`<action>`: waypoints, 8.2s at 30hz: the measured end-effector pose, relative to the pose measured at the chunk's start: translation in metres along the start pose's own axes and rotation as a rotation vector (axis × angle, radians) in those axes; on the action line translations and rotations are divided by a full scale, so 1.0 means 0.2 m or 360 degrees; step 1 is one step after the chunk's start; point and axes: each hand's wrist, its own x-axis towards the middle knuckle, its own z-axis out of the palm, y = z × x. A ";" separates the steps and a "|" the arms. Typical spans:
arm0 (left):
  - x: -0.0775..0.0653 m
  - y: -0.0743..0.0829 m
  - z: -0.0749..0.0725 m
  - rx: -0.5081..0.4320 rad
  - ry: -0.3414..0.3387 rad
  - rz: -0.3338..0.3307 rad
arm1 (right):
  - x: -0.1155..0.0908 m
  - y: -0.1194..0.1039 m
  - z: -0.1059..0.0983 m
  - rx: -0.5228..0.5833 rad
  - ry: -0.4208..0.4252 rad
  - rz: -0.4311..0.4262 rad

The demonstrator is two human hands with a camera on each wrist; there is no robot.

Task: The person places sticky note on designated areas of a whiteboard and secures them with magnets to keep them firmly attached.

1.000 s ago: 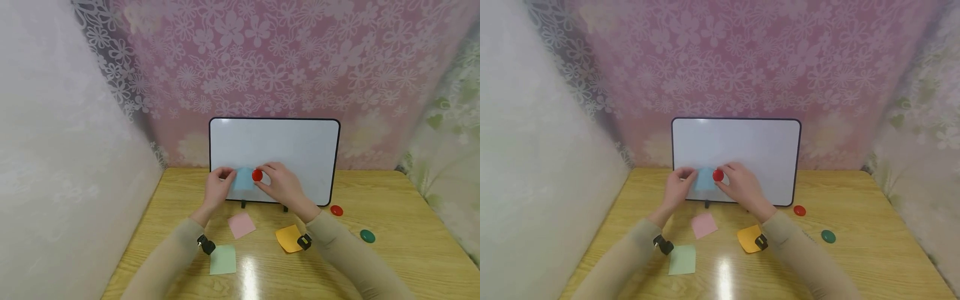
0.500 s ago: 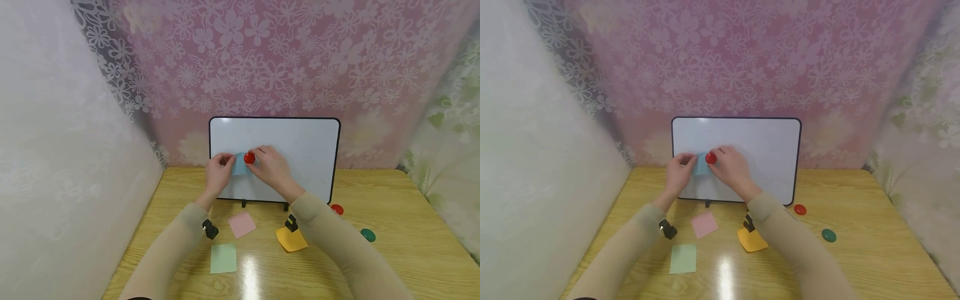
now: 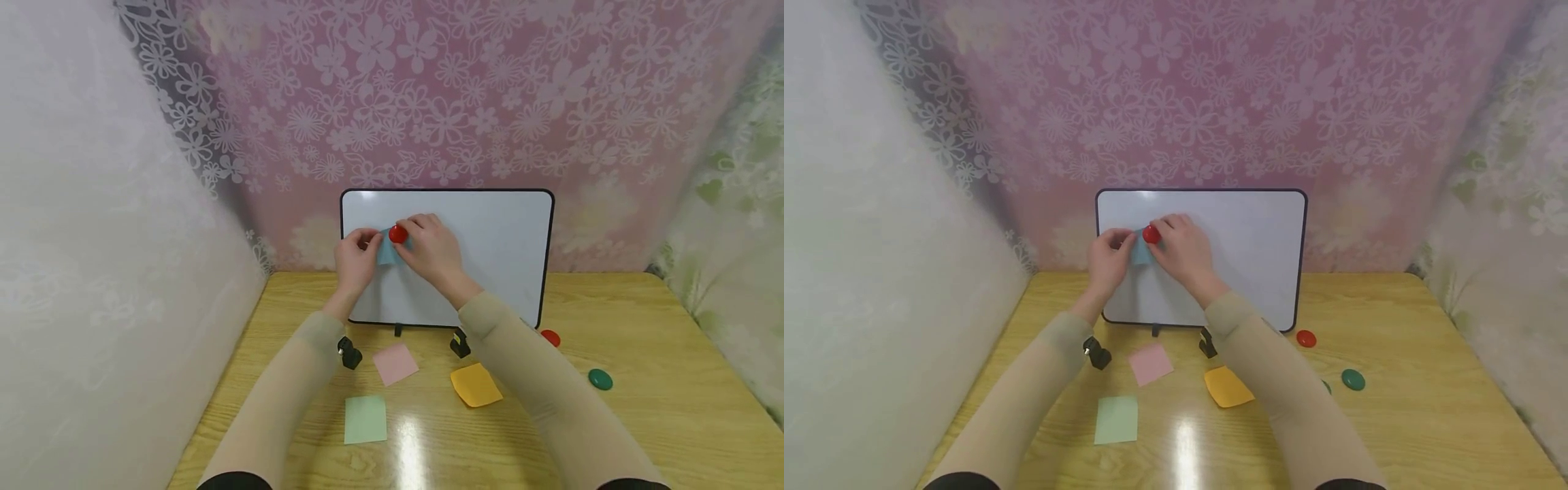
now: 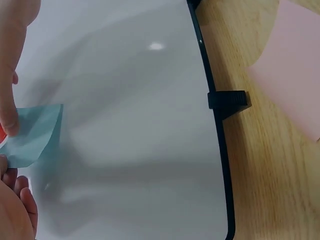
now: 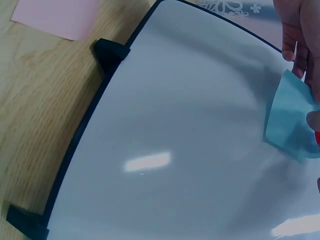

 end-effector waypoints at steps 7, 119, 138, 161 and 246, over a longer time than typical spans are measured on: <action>0.06 0.03 -0.01 0.0058 0.0007 -0.0017 | 0.08 -0.04 -0.01 -0.0058 0.0007 0.0001; -0.38 -0.23 -0.09 -0.0030 -0.0177 0.0283 | -0.37 0.04 0.07 0.0515 0.0040 0.0339; -0.64 -0.12 -0.10 -0.0437 -0.0531 -0.0214 | -0.62 0.07 -0.03 0.0648 -0.0063 0.0273; -0.79 -0.17 -0.15 -0.0009 -0.1172 0.0088 | -0.87 0.18 -0.23 0.0601 -0.0964 -0.0083; -0.85 -0.29 -0.38 0.0649 -0.1691 0.0410 | -1.62 0.91 -0.87 0.0011 -0.0978 0.0448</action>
